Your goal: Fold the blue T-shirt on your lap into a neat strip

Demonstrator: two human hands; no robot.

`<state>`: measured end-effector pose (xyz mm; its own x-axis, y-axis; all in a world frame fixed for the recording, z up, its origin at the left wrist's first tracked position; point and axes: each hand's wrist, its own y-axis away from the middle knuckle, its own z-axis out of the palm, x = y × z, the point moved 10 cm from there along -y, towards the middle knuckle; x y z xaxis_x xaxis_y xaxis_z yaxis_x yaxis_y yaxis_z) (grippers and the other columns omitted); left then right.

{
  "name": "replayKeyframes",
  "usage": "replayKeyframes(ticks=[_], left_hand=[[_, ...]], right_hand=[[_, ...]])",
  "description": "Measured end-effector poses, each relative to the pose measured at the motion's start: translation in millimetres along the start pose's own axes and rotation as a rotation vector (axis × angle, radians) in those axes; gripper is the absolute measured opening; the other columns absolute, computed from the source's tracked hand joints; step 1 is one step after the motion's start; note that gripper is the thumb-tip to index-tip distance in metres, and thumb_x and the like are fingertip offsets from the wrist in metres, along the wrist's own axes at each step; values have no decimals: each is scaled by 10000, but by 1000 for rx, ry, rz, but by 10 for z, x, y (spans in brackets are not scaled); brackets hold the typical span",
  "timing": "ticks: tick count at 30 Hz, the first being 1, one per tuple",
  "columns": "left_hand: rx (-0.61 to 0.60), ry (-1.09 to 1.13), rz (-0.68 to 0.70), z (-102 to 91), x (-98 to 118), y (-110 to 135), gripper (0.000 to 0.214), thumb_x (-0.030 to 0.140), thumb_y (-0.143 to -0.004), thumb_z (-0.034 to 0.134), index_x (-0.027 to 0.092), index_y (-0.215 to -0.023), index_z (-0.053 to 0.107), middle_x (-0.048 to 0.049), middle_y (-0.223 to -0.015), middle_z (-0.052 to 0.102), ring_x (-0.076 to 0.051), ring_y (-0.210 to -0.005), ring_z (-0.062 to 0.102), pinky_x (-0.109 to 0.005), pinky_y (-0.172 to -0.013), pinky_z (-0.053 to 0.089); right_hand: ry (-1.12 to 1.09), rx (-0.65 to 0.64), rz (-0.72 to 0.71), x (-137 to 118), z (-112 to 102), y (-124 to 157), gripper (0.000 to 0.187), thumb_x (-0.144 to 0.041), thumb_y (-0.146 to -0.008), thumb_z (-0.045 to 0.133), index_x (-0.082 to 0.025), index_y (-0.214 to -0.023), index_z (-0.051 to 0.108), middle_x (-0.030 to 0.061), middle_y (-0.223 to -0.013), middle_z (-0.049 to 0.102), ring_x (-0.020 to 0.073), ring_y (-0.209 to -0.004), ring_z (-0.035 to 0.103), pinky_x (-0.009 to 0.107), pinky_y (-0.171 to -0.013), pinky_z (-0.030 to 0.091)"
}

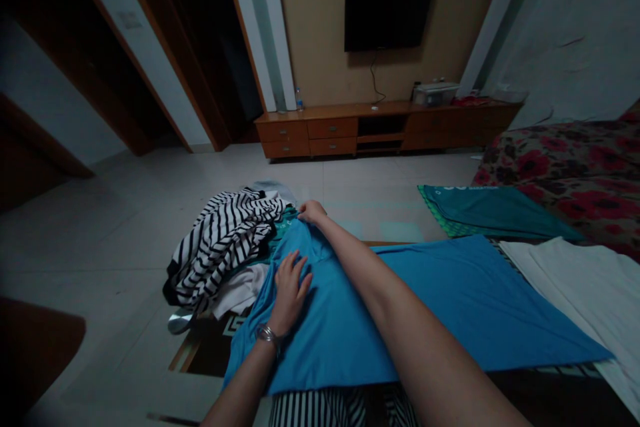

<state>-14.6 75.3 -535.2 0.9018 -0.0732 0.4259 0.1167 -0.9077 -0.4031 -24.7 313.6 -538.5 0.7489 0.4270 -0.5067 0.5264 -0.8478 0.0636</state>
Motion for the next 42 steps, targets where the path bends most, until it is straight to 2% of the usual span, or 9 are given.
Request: replayKeyframes(ticks=[3,7,11,15,19,23,31,36,42], left_hand=[[196,88,-131,-191,-215,13,304,303,-937,381,165,-1154,544,-137,-1276,489,-257,-1236,408,-492,-1050,334],[254,66,-193,-230,-310,24,266,273,-921,392,152,-1083,566,-144,-1212,509,-276,-1192,423,-520,-1037,332],[222,2,-187,-171,-295,13,285,265,-917,396,134,-1098,572,-159,-1253,486,-288,-1220,397,-516,-1050,318],[151,-57,-199,-101,-285,-4,303,265,-913,394,142,-1117,582,-156,-1309,463,-291,-1252,377,-499,-1053,322],[95,-137,-184,-59,-242,-23,316,266,-915,385,150,-1119,598,-149,-1351,454,-309,-1274,351,-512,-1032,337],[56,-196,-162,-37,-185,-32,313,265,-909,400,174,-1121,612,-125,-1377,451,-321,-1290,336,-523,-1009,351],[-29,-331,-163,15,-114,-47,340,265,-894,430,178,-1177,598,-139,-1428,407,-334,-1316,308,-528,-984,353],[-50,-401,-139,45,-53,-62,373,293,-904,420,191,-1231,567,-145,-1441,394,-336,-1333,293,-525,-983,345],[-80,-421,-79,68,46,-64,420,344,-919,396,201,-1296,515,-141,-1486,330,-336,-1370,231,-538,-994,326]], right_hand=[[-36,23,-39,-43,43,-62,284,-282,-769,662,-220,-1042,705,-1,-1041,709,123,-896,645,150,-708,439],[-41,43,-27,-72,109,-107,249,-261,-740,679,-229,-984,721,11,-988,721,144,-884,645,180,-717,446],[-40,94,-4,80,-116,-90,276,-328,-837,571,-214,-1054,699,39,-1057,700,137,-929,630,174,-738,434],[-4,50,73,528,-408,95,271,-268,-833,559,-112,-985,720,96,-938,713,156,-823,641,198,-683,431],[-2,-121,95,809,-331,393,168,-231,-699,702,-116,-814,748,38,-699,695,119,-614,602,188,-584,410],[-15,-185,68,785,-136,572,209,-220,-628,765,-165,-828,742,-10,-732,696,94,-633,592,154,-560,385],[74,-40,170,937,-190,630,180,-186,-717,665,-128,-869,741,89,-867,723,162,-765,650,194,-608,393],[83,52,158,987,-319,714,219,-242,-811,583,-160,-955,726,98,-968,716,168,-858,649,205,-673,410],[82,180,8,1071,-583,1332,247,-212,-893,485,-193,-1046,678,70,-1100,662,152,-1031,572,224,-848,388]])
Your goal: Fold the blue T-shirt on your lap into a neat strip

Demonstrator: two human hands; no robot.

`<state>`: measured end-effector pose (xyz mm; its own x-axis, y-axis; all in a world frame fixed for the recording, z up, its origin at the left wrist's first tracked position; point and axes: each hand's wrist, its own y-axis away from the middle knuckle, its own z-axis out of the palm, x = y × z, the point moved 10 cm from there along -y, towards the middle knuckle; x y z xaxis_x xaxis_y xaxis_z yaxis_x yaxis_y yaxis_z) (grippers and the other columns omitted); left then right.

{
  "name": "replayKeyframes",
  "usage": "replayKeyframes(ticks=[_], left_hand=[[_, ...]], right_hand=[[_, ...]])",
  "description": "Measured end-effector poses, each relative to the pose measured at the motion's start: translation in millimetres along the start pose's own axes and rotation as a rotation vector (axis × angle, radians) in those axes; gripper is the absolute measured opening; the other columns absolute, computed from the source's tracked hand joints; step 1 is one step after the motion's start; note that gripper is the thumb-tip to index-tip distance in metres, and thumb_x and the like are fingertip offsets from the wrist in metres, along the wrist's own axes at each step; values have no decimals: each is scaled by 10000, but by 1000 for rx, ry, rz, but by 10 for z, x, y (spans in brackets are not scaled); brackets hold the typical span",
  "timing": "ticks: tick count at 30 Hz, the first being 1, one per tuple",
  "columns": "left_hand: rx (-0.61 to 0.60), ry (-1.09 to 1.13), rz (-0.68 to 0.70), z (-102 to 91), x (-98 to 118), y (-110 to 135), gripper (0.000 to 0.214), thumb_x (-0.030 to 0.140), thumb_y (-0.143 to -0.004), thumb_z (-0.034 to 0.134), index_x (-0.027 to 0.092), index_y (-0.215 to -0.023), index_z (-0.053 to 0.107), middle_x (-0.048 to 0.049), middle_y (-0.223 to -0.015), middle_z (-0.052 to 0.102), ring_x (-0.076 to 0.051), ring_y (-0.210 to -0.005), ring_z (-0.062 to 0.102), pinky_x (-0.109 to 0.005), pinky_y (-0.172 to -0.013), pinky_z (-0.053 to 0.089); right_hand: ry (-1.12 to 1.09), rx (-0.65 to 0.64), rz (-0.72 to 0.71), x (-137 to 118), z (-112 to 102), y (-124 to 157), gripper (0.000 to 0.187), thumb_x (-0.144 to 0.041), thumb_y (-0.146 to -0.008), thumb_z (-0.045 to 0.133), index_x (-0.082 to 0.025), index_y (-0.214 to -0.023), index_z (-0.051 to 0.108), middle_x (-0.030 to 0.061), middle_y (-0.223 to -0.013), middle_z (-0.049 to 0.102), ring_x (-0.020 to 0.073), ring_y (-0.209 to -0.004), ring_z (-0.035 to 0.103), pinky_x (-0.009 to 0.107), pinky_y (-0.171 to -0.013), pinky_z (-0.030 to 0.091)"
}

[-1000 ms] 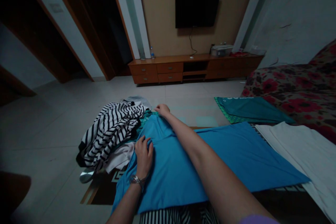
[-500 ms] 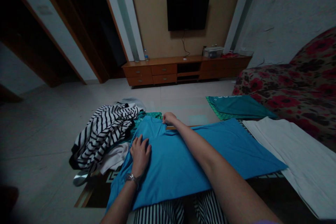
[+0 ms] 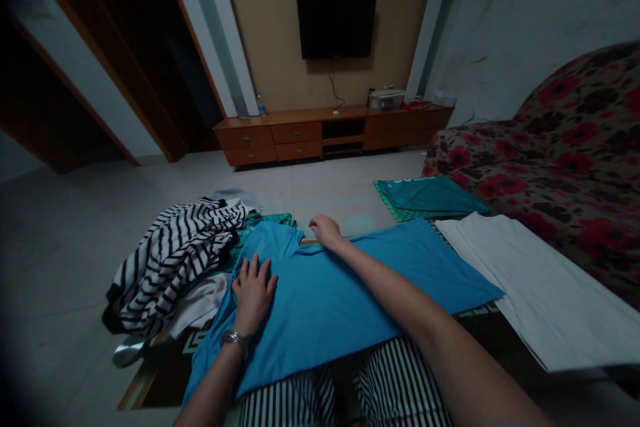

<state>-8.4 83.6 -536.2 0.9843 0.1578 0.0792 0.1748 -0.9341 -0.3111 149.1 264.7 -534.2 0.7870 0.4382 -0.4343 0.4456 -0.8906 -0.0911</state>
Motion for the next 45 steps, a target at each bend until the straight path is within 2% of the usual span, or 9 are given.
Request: replayKeyframes(ticks=[5,9,13,17,22,28,33,39,45], left_hand=[[16,22,13,9,13,-26,416,333,-919,396,183,-1287,519,-154,-1483,327,-325,-1373,234,-530,-1006,327],[28,70,194,-46,278,-262,441,126,-875,375,214,-1278,531,-114,-1483,335,-271,-1379,249,-473,-1044,317],[-148,94,512,26,815,-656,660,-34,-732,404,304,-1288,515,-32,-1500,325,-222,-1398,222,-456,-1087,268],[-381,9,575,288,1047,-1099,650,-55,-636,451,288,-1164,609,-55,-1480,354,-271,-1386,245,-517,-1068,263],[-540,-108,575,544,1062,-1450,499,8,-692,464,302,-1046,658,-68,-1393,451,-299,-1319,318,-544,-1013,294],[-601,-157,659,621,1113,-1589,326,83,-679,538,279,-888,692,-65,-1206,546,-279,-1172,417,-448,-967,318],[-563,-294,491,673,862,-1802,174,143,-691,584,212,-796,703,-106,-1031,584,-313,-1081,427,-500,-942,299],[-527,-391,387,605,883,-1800,232,107,-778,474,174,-826,691,-152,-1019,585,-338,-1042,469,-573,-897,306],[-215,-278,612,166,1600,-1134,330,135,-902,318,138,-1037,618,-150,-1105,582,-277,-1105,480,-464,-980,326]], right_hand=[[13,-10,-296,-116,1,486,195,-217,-815,629,-181,-1001,675,79,-1030,630,178,-1022,526,278,-896,370],[-1,-48,-302,-80,60,451,385,-245,-724,738,-205,-1096,647,79,-1100,603,196,-1063,503,294,-896,366],[28,-88,-264,35,108,326,430,-344,-718,748,-217,-1117,650,79,-1072,628,208,-1046,524,300,-885,365],[53,-41,-210,212,78,227,258,-366,-789,677,-215,-997,699,70,-1012,659,189,-993,559,270,-843,372],[42,26,-158,386,11,178,235,-375,-856,593,-177,-923,701,88,-964,673,191,-942,577,278,-816,369],[-90,-63,-359,390,7,295,333,-451,-786,666,-210,-1015,679,52,-991,658,179,-962,556,259,-797,358],[-53,16,-222,640,-53,328,188,-321,-840,626,-194,-967,680,62,-984,657,184,-962,560,278,-805,353],[18,129,-107,750,-139,386,170,-326,-878,573,-187,-929,655,72,-964,648,193,-958,550,299,-830,352],[112,171,-173,662,-164,409,184,-328,-883,567,-167,-936,638,76,-949,626,200,-962,525,311,-828,360]])
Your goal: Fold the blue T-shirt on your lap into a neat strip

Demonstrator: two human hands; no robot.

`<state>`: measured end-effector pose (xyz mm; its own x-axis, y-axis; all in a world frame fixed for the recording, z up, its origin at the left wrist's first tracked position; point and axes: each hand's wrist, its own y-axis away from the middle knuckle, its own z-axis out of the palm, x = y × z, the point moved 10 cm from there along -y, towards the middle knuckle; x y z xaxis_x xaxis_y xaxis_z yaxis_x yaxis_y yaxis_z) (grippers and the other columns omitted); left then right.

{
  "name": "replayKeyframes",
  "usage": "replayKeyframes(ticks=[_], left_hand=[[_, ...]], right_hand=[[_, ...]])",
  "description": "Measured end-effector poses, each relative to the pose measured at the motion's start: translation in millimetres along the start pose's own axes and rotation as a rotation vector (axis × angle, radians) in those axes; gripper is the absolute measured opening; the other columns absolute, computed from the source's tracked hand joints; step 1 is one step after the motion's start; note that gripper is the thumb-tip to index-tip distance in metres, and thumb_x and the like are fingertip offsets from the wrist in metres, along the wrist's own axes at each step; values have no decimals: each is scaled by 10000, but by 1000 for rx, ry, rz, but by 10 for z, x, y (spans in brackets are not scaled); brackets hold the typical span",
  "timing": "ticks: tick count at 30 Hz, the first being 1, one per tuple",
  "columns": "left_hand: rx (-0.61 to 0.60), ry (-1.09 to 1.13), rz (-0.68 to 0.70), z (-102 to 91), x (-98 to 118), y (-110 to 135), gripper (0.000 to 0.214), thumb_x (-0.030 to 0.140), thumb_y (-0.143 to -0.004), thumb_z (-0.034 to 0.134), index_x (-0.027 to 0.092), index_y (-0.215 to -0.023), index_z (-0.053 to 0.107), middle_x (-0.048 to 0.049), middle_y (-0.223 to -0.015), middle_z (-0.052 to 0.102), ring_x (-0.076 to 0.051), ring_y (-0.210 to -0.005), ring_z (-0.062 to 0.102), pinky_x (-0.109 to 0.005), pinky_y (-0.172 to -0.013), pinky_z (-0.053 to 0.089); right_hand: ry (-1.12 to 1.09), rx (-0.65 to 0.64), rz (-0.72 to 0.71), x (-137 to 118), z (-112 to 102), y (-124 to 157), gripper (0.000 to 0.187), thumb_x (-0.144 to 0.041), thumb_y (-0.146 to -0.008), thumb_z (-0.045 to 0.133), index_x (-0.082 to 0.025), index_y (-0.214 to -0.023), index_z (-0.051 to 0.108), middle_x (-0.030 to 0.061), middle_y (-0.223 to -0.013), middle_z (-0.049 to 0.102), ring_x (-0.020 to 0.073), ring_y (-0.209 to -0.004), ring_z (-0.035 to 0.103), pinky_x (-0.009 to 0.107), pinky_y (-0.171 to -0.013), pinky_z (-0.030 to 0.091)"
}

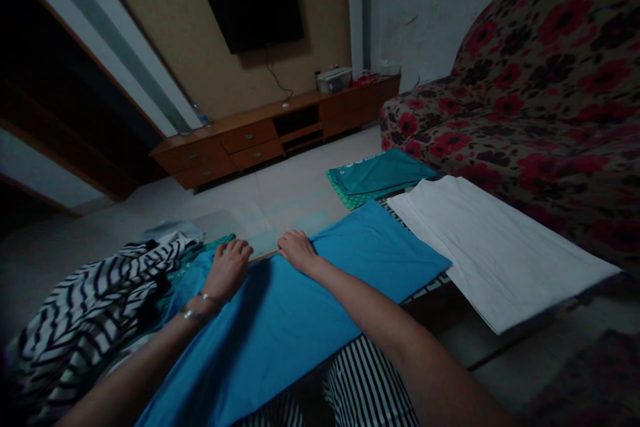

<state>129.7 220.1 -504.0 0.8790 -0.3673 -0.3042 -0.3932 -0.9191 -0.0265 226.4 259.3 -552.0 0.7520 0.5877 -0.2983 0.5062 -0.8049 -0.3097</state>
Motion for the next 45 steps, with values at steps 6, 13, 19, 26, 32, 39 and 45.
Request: replayKeyframes(ticks=[6,13,19,26,32,39,45], left_hand=[[15,131,22,355,435,525,544,480,-908,421,156,-1343,470,-144,-1416,442,-297,-1306,373,-470,-1030,344],[40,163,-87,627,292,645,568,501,-924,353,227,-1421,375,-97,-1518,280,-299,-1397,234,-530,-1082,252],[-3,196,-128,689,245,632,544,503,-911,386,299,-1415,375,-93,-1531,248,-324,-1413,179,-548,-1074,237],[-8,245,-103,634,228,633,537,528,-897,400,333,-1396,399,-121,-1536,220,-344,-1414,162,-555,-1070,226],[11,261,-79,648,237,629,546,521,-896,411,325,-1404,387,-117,-1533,233,-336,-1415,165,-550,-1081,214],[75,225,-123,486,227,792,550,444,-922,391,245,-1433,345,-92,-1541,209,-277,-1424,161,-522,-1101,206],[64,196,-80,538,448,1251,629,519,-889,416,241,-1444,316,-91,-1534,225,-300,-1414,186,-531,-1081,232]], right_hand=[[-113,129,39,140,-212,155,230,-339,-920,503,-208,-1061,630,48,-1018,626,179,-1003,504,290,-852,376],[164,291,772,1859,-1096,923,312,-178,-925,396,-131,-1167,588,162,-1127,582,247,-1088,484,349,-894,385],[228,79,1062,2674,-1136,1210,430,-448,-810,619,-104,-1069,637,206,-1145,589,320,-1101,530,380,-852,429],[271,81,977,2710,-1080,1180,355,-388,-905,497,-112,-1113,575,174,-1010,662,258,-953,634,318,-776,444],[332,110,964,2686,-1084,1167,343,-362,-925,454,-96,-1115,559,195,-1027,634,275,-942,627,345,-774,446],[417,279,621,2040,-1471,1276,428,-399,-927,439,-137,-1258,505,188,-1193,569,279,-1123,493,383,-913,383],[387,109,358,1657,-1233,1761,482,-367,-904,488,-142,-1329,460,144,-1372,469,272,-1294,351,398,-1045,277]])
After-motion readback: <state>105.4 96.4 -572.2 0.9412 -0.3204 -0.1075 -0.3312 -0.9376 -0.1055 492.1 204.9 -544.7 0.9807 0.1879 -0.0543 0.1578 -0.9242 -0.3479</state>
